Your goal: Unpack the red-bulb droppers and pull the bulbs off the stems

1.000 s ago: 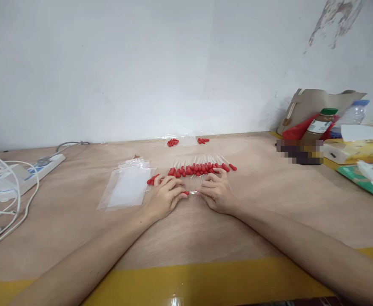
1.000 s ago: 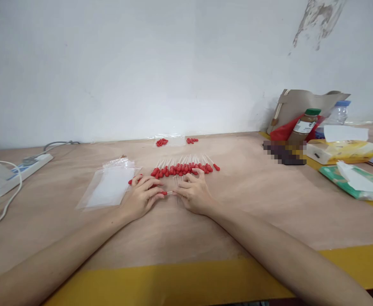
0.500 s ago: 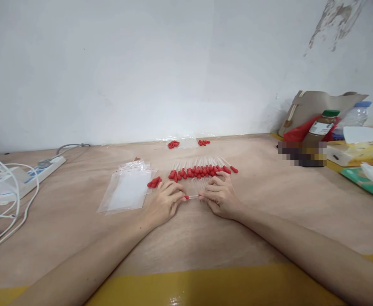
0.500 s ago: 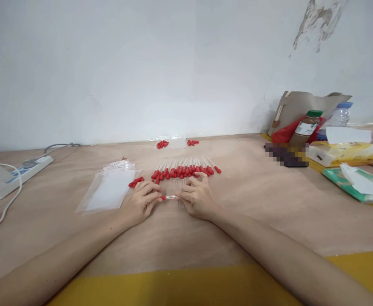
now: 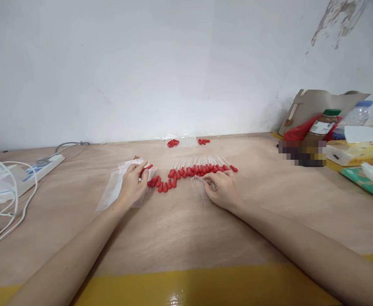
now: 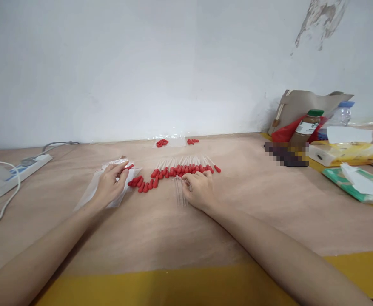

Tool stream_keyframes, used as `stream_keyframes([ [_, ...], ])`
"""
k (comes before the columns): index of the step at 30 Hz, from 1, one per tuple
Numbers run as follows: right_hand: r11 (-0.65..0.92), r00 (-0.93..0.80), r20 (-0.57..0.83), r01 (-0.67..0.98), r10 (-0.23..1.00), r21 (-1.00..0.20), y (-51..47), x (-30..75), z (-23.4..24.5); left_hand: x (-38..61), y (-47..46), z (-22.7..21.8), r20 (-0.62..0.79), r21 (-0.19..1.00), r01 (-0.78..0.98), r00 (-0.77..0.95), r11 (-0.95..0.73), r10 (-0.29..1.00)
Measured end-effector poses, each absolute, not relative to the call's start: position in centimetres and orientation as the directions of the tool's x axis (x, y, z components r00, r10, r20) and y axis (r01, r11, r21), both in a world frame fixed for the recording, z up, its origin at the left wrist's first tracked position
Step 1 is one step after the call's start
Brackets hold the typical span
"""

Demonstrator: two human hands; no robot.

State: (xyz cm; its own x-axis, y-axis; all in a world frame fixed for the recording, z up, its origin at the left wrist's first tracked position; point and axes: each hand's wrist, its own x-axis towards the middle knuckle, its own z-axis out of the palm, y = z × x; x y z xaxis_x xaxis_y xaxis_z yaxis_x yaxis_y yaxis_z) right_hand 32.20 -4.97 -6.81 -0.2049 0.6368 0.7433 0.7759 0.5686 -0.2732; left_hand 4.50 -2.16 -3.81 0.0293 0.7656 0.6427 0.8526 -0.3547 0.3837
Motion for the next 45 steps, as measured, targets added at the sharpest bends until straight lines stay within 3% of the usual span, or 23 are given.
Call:
stream_keyframes([
  [3,0.581,-0.25,0.759,0.788,0.601,-0.201,-4.9,32.1,-6.9,3.9,-1.7,-4.5,0.564,0.442,0.837,0.021,-0.323,0.825],
  [8,0.597,-0.338,0.741,0.795,0.581,-0.105,-5.1,31.9,-6.9,4.1,-1.7,-5.1,0.49,0.439,0.847,0.052,-0.298,0.87],
  [18,0.645,-0.454,0.628,0.757,0.632,-0.101,-5.7,31.7,-6.7,3.8,-1.6,-5.0,0.43,0.455,0.844,0.072,-0.285,0.9],
  [23,0.652,-0.492,0.585,0.754,0.645,-0.084,-5.7,31.6,-6.2,5.6,-2.8,-4.2,0.616,0.208,0.879,0.223,-0.429,0.756],
  [27,0.658,-0.488,0.598,0.747,0.636,-0.092,-5.8,31.5,-6.1,8.5,-3.8,-3.9,0.578,0.017,0.873,0.39,-0.488,0.717],
  [31,0.656,-0.459,0.63,0.747,0.626,-0.107,-5.9,31.7,-6.3,10.2,-3.7,-4.4,0.556,-0.051,0.894,0.396,-0.446,0.731],
  [34,0.656,-0.446,0.645,0.746,0.621,-0.116,-5.9,31.8,-6.4,10.4,-3.3,-4.5,0.555,-0.034,0.905,0.371,-0.425,0.745],
  [40,0.657,-0.422,0.656,0.738,0.626,-0.152,-5.9,31.8,-6.4,8.7,-2.9,-2.9,0.589,0.106,0.943,0.196,-0.316,0.784],
  [45,0.661,-0.419,0.649,0.729,0.635,-0.176,-5.9,31.9,-6.5,6.8,-2.7,-2.8,0.525,0.121,0.964,0.139,-0.236,0.84],
])
